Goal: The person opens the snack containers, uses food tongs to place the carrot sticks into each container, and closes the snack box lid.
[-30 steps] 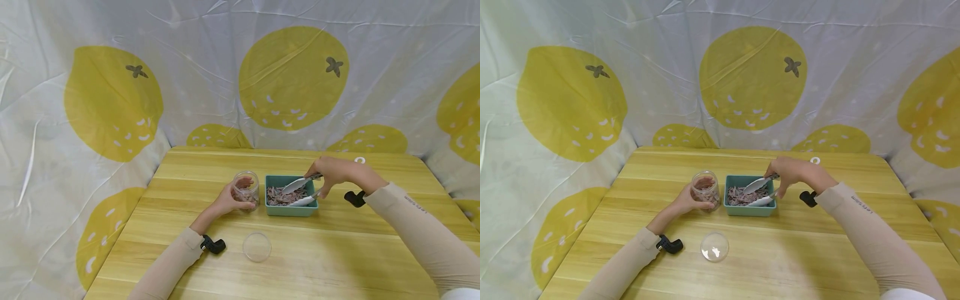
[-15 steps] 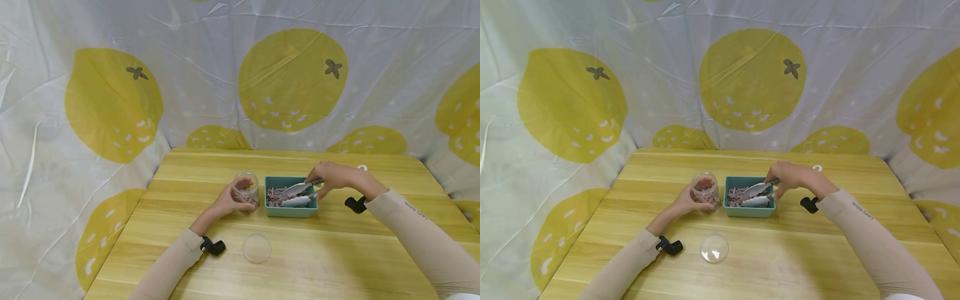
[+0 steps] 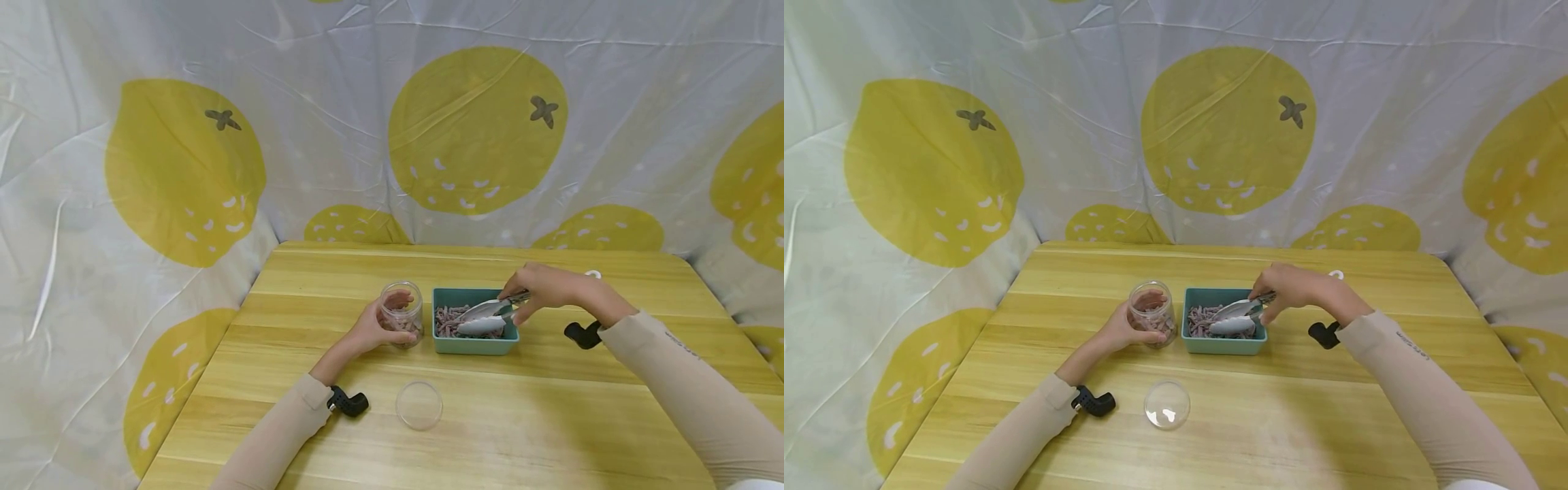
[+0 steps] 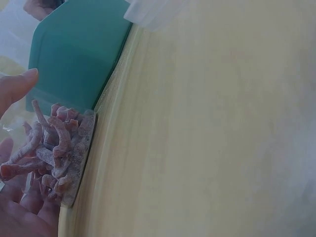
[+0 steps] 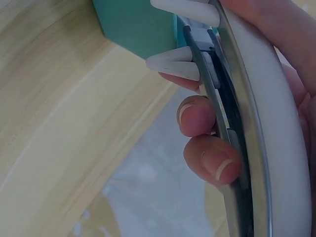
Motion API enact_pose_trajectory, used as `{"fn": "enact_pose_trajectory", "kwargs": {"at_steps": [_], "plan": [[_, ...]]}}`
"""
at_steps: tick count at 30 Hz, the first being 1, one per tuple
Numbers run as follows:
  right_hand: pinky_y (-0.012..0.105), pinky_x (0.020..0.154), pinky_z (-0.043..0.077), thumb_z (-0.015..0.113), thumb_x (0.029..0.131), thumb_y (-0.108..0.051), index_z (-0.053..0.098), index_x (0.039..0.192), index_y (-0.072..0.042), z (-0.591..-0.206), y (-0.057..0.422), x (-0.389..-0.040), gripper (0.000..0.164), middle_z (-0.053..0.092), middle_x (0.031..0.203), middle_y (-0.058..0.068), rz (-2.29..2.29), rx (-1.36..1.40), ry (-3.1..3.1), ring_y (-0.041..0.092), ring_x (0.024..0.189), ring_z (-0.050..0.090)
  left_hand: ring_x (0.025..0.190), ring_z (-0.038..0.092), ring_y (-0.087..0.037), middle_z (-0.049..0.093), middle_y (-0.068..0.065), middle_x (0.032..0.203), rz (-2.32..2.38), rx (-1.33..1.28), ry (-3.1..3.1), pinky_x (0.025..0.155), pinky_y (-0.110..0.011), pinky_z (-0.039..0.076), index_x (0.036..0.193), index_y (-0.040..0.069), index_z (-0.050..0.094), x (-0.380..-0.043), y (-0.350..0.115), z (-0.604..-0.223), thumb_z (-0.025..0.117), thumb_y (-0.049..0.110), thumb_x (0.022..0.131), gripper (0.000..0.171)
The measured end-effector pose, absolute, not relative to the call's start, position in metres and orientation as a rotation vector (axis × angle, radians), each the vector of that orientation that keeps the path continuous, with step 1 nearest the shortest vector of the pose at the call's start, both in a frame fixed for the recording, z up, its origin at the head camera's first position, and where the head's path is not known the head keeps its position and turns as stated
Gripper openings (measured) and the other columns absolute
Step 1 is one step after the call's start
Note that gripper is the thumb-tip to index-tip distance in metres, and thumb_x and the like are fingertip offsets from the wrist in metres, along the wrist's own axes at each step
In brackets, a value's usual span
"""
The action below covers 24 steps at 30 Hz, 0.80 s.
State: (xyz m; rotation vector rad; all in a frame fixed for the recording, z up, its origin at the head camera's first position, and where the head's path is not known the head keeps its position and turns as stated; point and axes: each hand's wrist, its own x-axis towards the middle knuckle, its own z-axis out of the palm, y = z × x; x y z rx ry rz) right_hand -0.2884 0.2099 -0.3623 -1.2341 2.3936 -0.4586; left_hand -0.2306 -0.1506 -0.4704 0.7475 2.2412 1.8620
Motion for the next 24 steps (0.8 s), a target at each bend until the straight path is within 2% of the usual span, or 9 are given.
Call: {"fn": "enact_pose_trajectory", "kwargs": {"at_steps": [14, 24], "plan": [[0.048, 0.093, 0.052, 0.079, 0.086, -0.030, 0.068, 0.123, 0.005, -0.355, 0.218, -0.288, 0.052, 0.067, 0.121, 0.018, -0.538, -1.176, 2.384, 0.036, 0.113, 0.064, 0.131, 0.044, -0.045, 0.051, -0.026, 0.140, 1.860, 0.724, 2.234, 0.101, -0.028, 0.042, 0.143, -0.006, 0.043, -0.232, -0.151, -0.471, 0.081, -0.012, 0.076, 0.077], [0.045, 0.087, 0.055, 0.079, 0.085, -0.032, 0.069, 0.121, 0.004, -0.347, 0.224, -0.286, 0.052, 0.070, 0.117, 0.016, -0.562, -1.203, 2.434, 0.030, 0.106, 0.068, 0.131, 0.043, -0.047, 0.049, -0.030, 0.140, 1.858, 0.728, 2.239, 0.101, -0.028, 0.042, 0.142, -0.004, 0.045, -0.231, -0.151, -0.470, 0.082, -0.011, 0.075, 0.077]]}}
